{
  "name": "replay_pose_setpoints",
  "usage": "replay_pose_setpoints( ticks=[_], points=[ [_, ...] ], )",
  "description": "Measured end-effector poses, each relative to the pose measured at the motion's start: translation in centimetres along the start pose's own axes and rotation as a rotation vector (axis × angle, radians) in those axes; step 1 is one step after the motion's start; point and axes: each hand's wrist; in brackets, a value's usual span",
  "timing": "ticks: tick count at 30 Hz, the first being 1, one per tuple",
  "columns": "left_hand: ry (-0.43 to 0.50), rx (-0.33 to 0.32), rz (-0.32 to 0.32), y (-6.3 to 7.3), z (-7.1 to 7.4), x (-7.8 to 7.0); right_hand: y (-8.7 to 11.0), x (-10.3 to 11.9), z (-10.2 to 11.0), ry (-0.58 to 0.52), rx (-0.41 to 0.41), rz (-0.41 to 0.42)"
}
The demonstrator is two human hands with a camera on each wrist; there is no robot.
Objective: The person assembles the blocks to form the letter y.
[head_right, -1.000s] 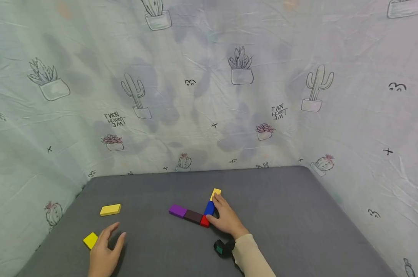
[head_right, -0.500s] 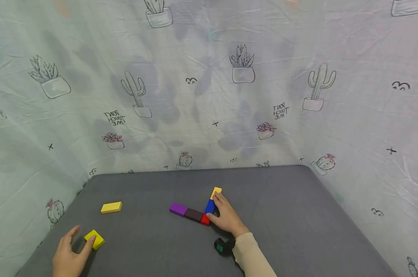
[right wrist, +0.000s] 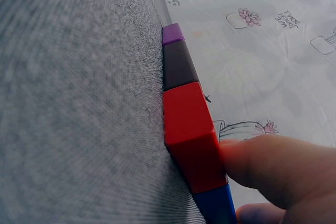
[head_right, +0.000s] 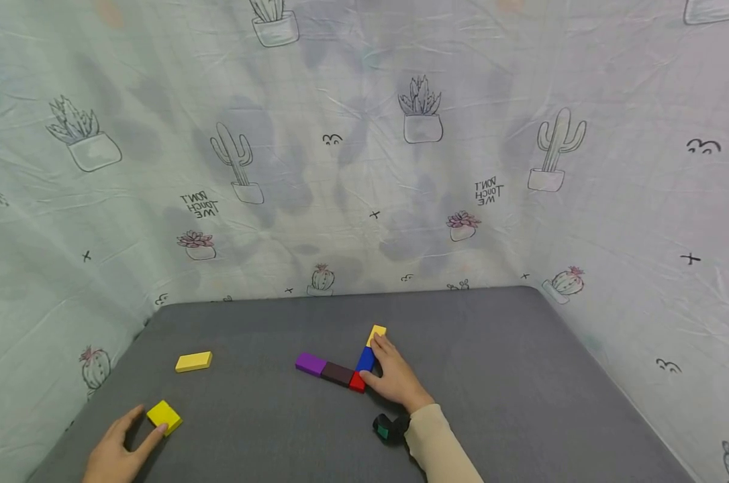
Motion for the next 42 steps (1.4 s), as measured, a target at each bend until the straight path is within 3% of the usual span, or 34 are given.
replay_pose_setpoints(
  ticks=[9, 24, 42],
  points=[
    [-0.033, 0.029, -0.065, -0.01, 0.13, 0.00, -0.03, -0.05, -0.01, -0.004, -0.003, 0.008],
    [-0.053, 0.078, -0.122, -0.54, 0.21, 0.06, 0.02, 0.14, 0.13, 0.007, -0.007, 0.007],
    [0.001, -0.024, -0.071, -0.12, -0.43, -0.44, 0.11, 0.02, -0.07, 0.003, -0.002, 0.015]
  ],
)
Point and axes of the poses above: each hand's wrist, its own y-axis away from the middle knuckle, its own z-axis out of the back of the hand, x = y × z, and after that the axes turned 10 degrees about -y, right-handed
